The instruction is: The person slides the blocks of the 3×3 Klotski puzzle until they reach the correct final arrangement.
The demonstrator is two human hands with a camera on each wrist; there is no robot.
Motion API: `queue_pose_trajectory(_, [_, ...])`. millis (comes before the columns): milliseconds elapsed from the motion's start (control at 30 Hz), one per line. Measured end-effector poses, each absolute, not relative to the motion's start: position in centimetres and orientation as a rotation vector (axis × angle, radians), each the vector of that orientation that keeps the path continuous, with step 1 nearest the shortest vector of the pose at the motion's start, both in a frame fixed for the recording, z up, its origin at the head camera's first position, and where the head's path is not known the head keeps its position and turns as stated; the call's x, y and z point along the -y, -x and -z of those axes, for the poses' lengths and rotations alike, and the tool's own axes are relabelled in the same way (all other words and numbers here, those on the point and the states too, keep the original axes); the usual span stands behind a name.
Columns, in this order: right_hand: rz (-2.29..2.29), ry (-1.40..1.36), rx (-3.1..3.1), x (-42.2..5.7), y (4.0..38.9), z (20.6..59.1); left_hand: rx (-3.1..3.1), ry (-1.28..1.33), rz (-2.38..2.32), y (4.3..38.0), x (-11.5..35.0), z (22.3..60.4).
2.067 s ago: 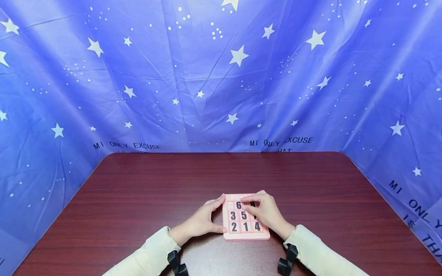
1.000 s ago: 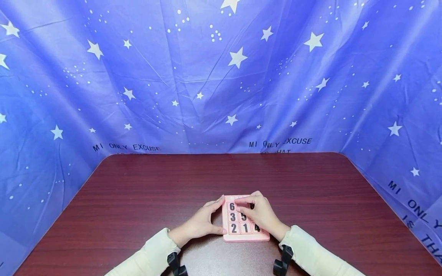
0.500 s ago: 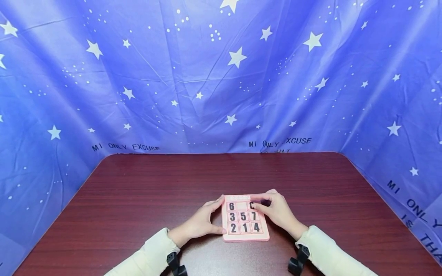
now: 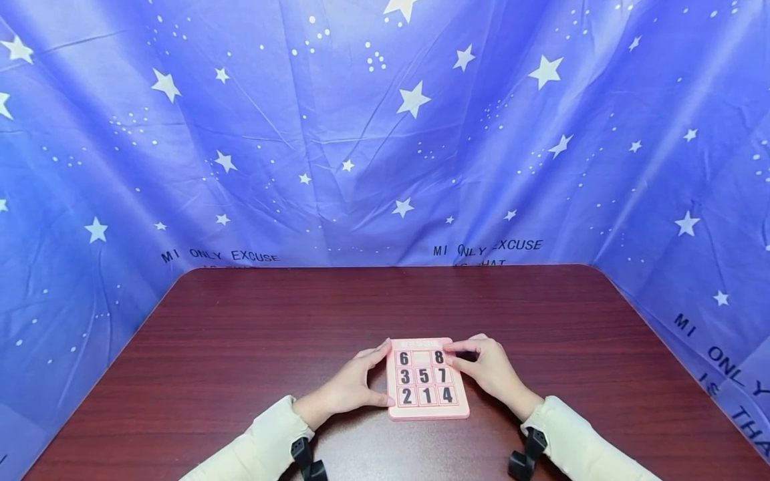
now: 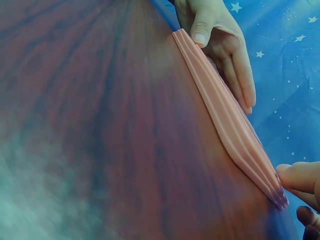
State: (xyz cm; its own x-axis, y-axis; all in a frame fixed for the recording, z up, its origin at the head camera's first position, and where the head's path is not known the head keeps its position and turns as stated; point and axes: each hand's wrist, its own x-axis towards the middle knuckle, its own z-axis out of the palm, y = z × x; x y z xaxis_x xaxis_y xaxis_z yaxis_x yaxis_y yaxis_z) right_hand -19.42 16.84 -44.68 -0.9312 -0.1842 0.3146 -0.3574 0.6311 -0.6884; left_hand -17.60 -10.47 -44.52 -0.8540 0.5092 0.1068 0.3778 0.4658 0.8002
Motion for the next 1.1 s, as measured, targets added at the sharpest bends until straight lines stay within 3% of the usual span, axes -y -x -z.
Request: queue_pose_trajectory(1100, [-1.310, -0.458, 2.603, -14.5, 19.8, 45.1, -2.556, -0.781, -1.349, 17.5, 10.5, 44.4])
